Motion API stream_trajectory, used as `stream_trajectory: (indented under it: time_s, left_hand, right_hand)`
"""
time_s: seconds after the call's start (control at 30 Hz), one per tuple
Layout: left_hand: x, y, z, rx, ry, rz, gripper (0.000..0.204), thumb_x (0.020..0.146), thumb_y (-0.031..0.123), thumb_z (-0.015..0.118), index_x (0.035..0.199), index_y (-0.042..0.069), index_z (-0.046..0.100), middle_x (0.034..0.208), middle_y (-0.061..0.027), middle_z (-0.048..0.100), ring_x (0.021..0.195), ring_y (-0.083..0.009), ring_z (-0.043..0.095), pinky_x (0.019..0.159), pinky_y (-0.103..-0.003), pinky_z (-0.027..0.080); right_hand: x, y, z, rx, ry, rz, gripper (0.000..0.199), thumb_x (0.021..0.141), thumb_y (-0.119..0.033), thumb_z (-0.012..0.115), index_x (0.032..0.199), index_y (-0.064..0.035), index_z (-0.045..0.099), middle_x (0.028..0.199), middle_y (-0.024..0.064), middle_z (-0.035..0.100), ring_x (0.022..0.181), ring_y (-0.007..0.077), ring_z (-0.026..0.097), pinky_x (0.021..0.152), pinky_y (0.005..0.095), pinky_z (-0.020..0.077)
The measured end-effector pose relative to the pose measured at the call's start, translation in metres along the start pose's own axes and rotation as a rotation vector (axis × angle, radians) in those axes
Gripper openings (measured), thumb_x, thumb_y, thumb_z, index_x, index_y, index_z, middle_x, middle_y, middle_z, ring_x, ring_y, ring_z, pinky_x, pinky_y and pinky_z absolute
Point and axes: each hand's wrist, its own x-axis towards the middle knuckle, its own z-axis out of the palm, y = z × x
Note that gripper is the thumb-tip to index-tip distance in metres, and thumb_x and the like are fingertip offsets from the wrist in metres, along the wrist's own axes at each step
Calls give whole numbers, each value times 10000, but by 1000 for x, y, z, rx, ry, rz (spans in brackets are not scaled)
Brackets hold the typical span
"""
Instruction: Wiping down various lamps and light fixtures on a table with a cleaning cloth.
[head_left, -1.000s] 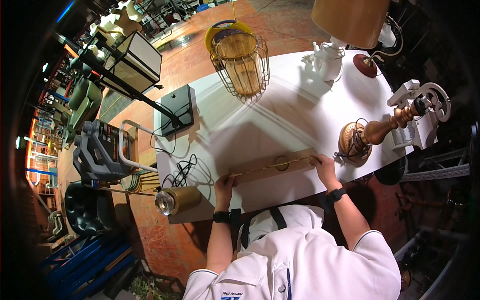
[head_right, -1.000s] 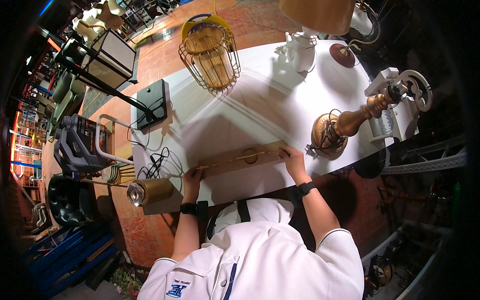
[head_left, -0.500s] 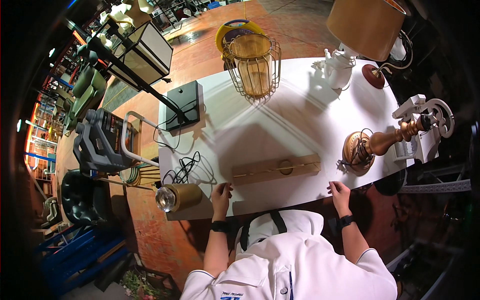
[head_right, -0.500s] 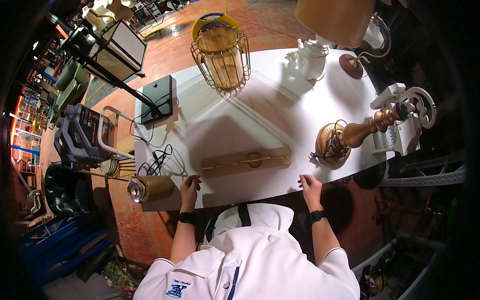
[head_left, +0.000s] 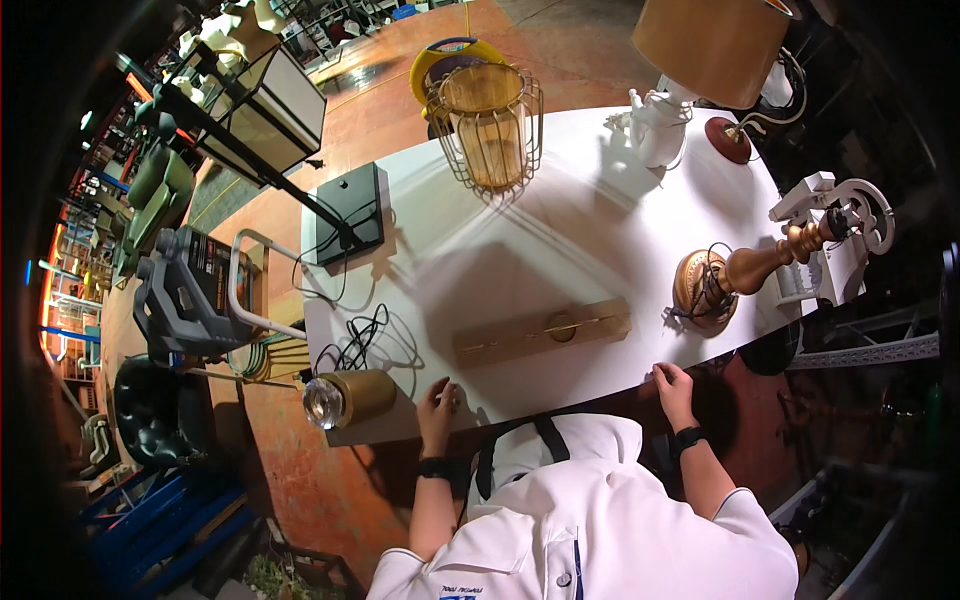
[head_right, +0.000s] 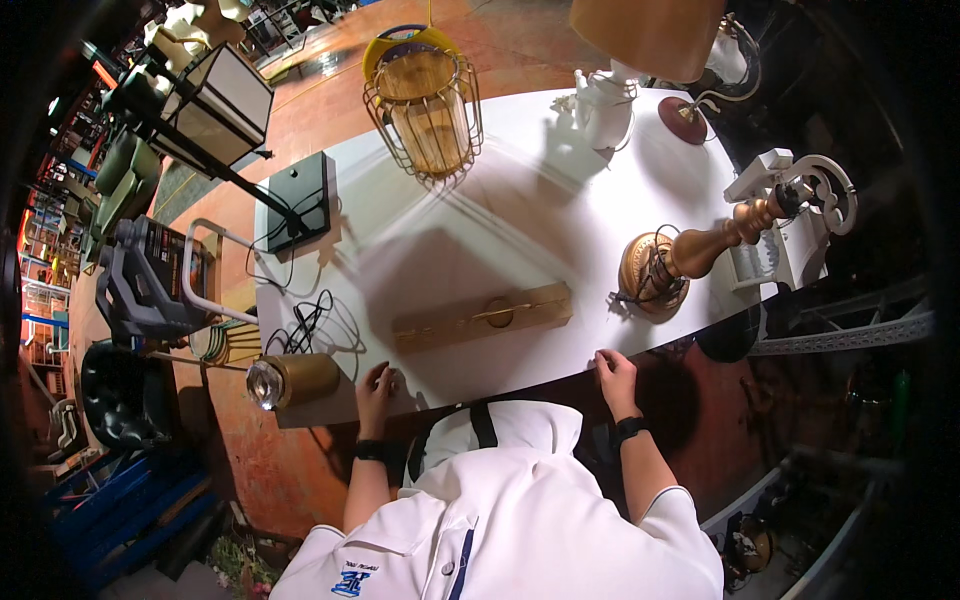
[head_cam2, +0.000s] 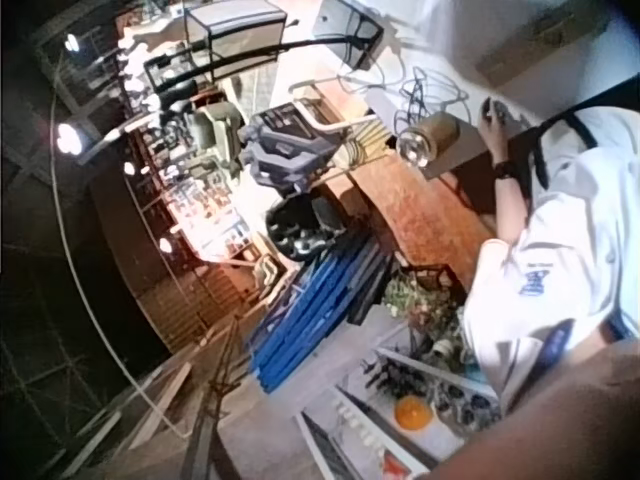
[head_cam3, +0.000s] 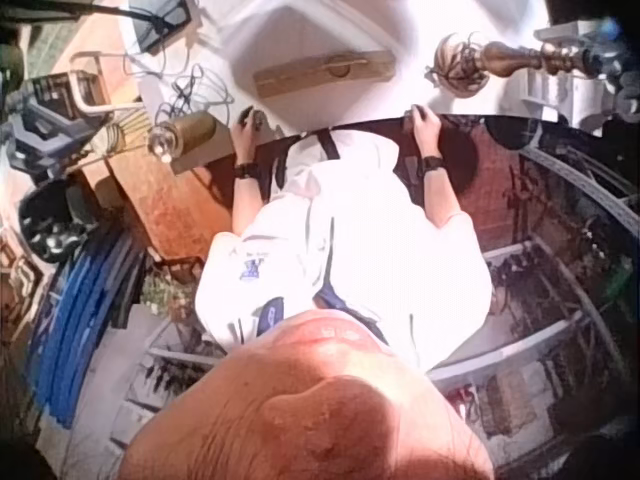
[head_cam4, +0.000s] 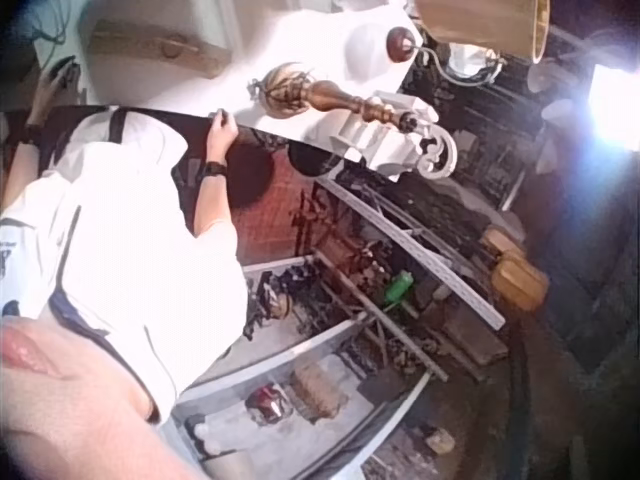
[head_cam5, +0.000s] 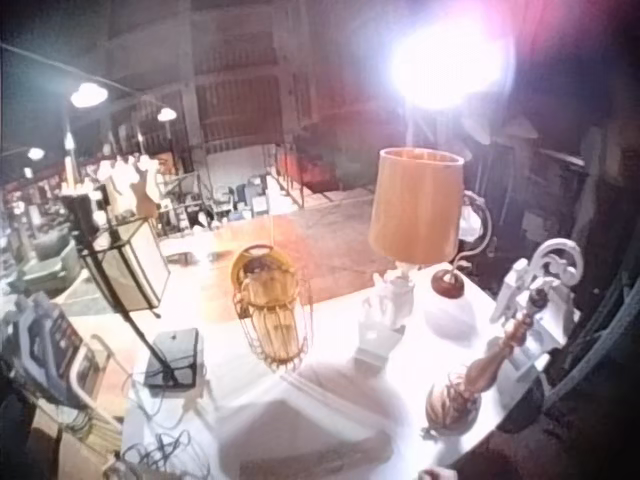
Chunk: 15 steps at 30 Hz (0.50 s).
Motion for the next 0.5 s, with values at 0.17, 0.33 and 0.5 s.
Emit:
stream_trajectory:
  time_s: [0.17,0.33,0.5]
  left_hand:
    - [11,3,7,15,-70,2,311,861,130,570,1138,-10,549,995,-78,628,709,-114,614,572,-211,469]
    - [15,-2,9,10,-126,84,330,838,101,583,1149,-1,545,1025,-68,628,704,-116,618,561,-214,463]
    - [13,-1,10,41,-121,93,339,833,94,585,1158,10,545,1050,-57,627,699,-115,622,554,-214,457]
  right_hand:
    - [10,-11,11,39,-76,-73,258,837,-108,580,1067,6,557,963,117,625,798,171,615,686,271,478]
    - [23,-30,23,124,-273,-70,556,854,-83,551,1350,-29,309,1292,136,466,991,172,538,774,266,462]
    - [30,-34,27,-3,-366,-78,580,849,-94,570,1359,-33,301,1293,140,461,1020,194,516,792,282,462]
